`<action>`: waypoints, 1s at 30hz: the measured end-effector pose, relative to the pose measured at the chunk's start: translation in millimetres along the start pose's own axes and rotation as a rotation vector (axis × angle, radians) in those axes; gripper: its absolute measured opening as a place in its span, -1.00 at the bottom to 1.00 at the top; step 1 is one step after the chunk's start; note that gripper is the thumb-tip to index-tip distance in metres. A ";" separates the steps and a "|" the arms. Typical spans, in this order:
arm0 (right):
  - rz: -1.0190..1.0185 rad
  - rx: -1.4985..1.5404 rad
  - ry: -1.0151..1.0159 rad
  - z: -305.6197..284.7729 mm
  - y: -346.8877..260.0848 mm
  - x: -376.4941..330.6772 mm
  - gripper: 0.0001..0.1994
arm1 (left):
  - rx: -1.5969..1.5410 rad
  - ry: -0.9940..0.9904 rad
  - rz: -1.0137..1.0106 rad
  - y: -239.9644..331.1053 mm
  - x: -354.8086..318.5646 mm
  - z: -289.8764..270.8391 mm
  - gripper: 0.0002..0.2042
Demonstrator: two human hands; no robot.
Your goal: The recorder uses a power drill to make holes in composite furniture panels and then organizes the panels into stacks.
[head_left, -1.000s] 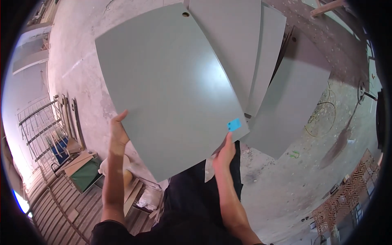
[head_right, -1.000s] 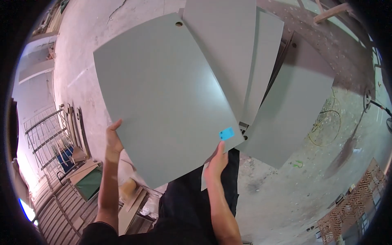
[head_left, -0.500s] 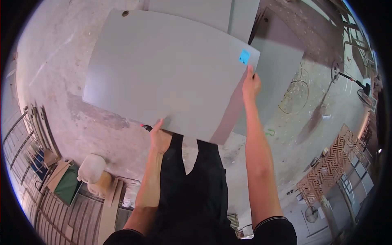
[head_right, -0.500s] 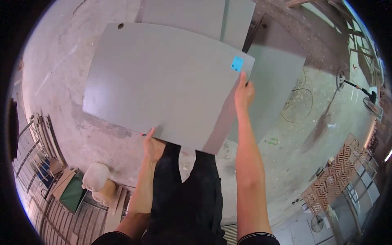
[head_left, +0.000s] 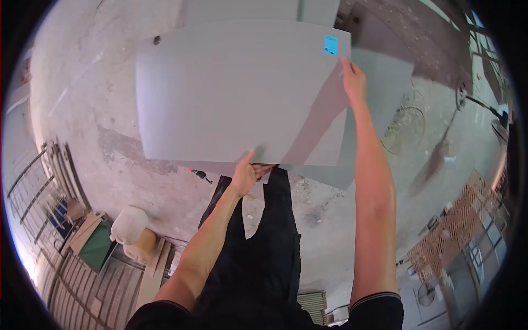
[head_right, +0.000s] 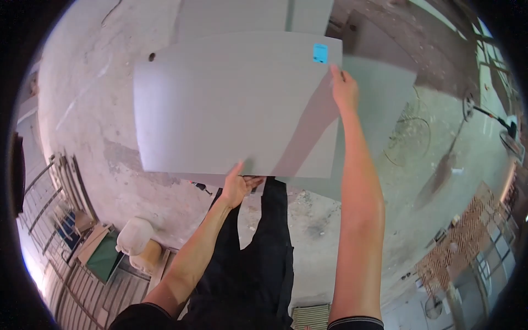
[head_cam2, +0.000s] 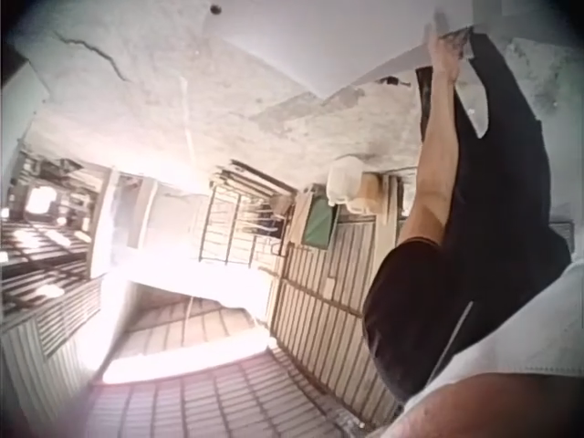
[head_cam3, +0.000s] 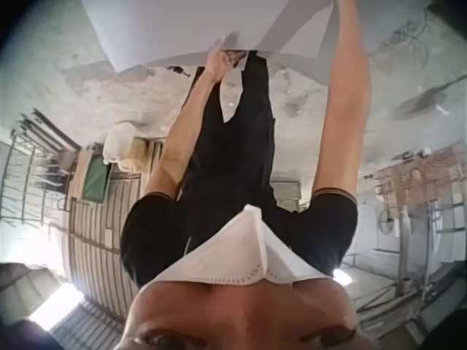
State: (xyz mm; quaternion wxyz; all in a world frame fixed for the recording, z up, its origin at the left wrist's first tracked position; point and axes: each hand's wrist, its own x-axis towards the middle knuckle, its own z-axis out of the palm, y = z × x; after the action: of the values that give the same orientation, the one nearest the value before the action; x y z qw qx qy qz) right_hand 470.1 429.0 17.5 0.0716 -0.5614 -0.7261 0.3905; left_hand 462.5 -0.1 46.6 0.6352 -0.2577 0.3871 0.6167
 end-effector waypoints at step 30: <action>0.097 -0.042 0.055 -76.9 100.5 -32.7 -0.20 | 0.507 1.041 0.321 42.3 -72.8 -101.0 0.12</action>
State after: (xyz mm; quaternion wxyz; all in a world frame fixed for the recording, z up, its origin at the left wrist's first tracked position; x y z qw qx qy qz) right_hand 599.9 444.5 16.1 0.0608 -0.6079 -0.7037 0.3626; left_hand 407.7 -119.4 54.5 0.3025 -0.3046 0.8165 0.3860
